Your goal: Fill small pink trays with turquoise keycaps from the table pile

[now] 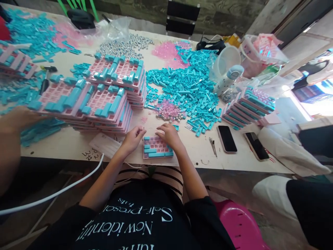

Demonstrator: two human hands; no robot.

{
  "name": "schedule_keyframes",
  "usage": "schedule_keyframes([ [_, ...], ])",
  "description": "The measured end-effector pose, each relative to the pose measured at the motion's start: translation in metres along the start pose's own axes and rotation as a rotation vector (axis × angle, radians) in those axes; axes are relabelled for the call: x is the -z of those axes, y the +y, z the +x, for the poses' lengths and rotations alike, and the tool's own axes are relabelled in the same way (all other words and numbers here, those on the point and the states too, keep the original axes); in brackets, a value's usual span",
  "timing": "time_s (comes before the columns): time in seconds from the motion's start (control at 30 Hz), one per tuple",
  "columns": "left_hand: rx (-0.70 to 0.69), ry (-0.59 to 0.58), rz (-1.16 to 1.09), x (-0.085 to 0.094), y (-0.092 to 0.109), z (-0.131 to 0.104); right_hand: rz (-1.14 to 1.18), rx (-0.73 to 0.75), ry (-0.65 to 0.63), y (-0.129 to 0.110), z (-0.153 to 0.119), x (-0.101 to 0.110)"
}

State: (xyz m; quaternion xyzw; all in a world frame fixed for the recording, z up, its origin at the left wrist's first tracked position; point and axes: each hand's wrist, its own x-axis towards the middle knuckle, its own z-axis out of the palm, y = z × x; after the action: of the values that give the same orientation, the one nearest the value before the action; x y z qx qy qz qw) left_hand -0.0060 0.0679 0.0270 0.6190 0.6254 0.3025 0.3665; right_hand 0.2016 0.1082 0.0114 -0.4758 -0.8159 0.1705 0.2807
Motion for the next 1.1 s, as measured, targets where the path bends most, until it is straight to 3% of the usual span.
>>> schedule_keyframes([
  [0.1,0.027,-0.037,0.06,0.005,0.0,-0.008,-0.011,-0.098,0.03,0.016,0.02,0.001],
  [0.23,0.078,-0.005,-0.021,0.004,-0.001,-0.013,-0.151,-0.255,0.063,0.04,0.032,0.008],
  [0.4,0.083,-0.015,-0.249,-0.01,-0.001,-0.003,-0.246,-0.263,0.002,0.047,0.037,0.002],
  [0.53,0.062,-0.123,-0.427,-0.015,0.012,0.007,-0.092,-0.233,0.096,0.029,0.03,0.008],
  [0.67,0.15,-0.219,-0.583,-0.014,0.033,0.012,0.227,-0.098,0.183,-0.013,0.008,0.02],
  [0.8,0.129,-0.362,-0.649,-0.012,0.045,0.007,0.299,0.001,0.205,-0.044,-0.014,0.024],
  [0.97,0.078,-0.47,-0.651,-0.006,0.04,0.001,0.494,-0.049,0.1,-0.045,-0.024,0.027],
  [1.1,0.055,-0.56,-0.644,-0.003,0.035,0.001,0.514,-0.016,0.064,-0.046,-0.025,0.033],
])
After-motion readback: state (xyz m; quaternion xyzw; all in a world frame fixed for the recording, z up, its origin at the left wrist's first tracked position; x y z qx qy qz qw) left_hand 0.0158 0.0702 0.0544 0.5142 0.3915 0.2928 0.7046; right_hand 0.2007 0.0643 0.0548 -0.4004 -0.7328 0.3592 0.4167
